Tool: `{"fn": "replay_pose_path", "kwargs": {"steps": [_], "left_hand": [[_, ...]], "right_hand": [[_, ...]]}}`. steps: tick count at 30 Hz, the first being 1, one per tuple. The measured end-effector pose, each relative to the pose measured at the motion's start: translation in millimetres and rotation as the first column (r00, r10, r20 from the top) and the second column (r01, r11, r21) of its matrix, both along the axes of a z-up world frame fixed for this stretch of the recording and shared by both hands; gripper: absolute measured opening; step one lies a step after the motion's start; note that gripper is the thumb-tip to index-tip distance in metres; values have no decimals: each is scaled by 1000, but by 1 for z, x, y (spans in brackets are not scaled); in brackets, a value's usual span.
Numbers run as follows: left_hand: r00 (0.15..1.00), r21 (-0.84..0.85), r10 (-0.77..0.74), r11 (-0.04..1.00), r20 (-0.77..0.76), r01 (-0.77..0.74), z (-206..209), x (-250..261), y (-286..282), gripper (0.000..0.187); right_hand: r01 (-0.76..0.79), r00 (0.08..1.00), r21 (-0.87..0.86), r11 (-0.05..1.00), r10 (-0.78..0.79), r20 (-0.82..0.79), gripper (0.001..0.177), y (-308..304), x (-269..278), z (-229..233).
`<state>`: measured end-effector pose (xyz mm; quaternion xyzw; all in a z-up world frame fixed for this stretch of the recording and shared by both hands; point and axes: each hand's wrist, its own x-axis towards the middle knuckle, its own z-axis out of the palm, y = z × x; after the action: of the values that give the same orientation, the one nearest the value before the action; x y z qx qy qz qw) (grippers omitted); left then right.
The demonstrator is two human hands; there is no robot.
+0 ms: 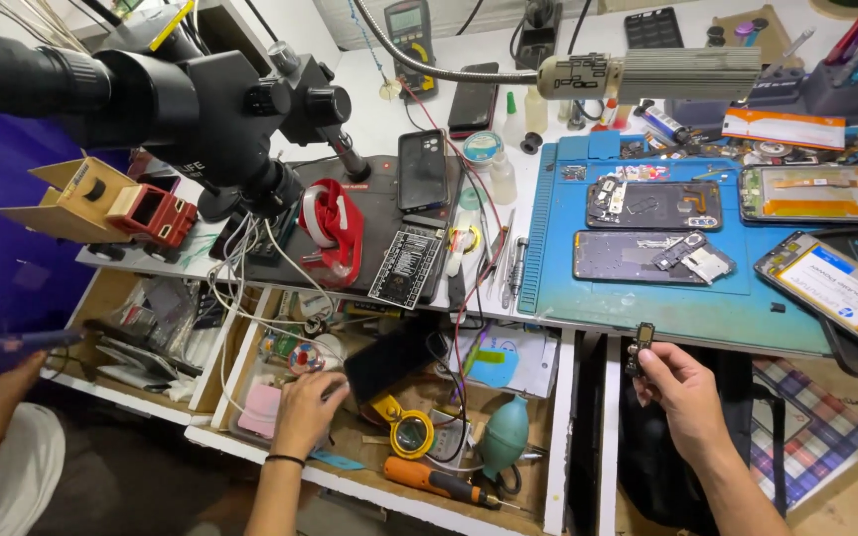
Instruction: The person cleans a small electronic component with a brush and then uses a multimeter to test its electrical continuity. The workspace is cluttered with various disassembled mobile phones and repair tools.
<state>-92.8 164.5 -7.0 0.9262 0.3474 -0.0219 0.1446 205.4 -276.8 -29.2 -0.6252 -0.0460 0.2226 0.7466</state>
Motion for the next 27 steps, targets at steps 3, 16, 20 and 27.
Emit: {"fn": "replay_pose_path", "kwargs": {"steps": [3, 16, 20, 27], "left_hand": [[995, 18, -69, 998, 67, 68, -22, -3, 8, 30], [970, 89, -175, 983, 168, 162, -33, -7, 11, 19], [966, 93, -187, 981, 178, 172, -32, -12, 10, 27], [969, 57, -186, 982, 161, 179, -27, -6, 8, 22]], "right_hand": [[27, 1000, 25, 999, -27, 5, 14, 0, 3, -3], [-4, 1000, -10, 1000, 4, 12, 16, 1, -4, 8], [-16, 1000, -24, 1000, 17, 6, 17, 2, -7, 15], [-16, 999, -33, 999, 17, 36, 17, 1, -3, 11]]}}
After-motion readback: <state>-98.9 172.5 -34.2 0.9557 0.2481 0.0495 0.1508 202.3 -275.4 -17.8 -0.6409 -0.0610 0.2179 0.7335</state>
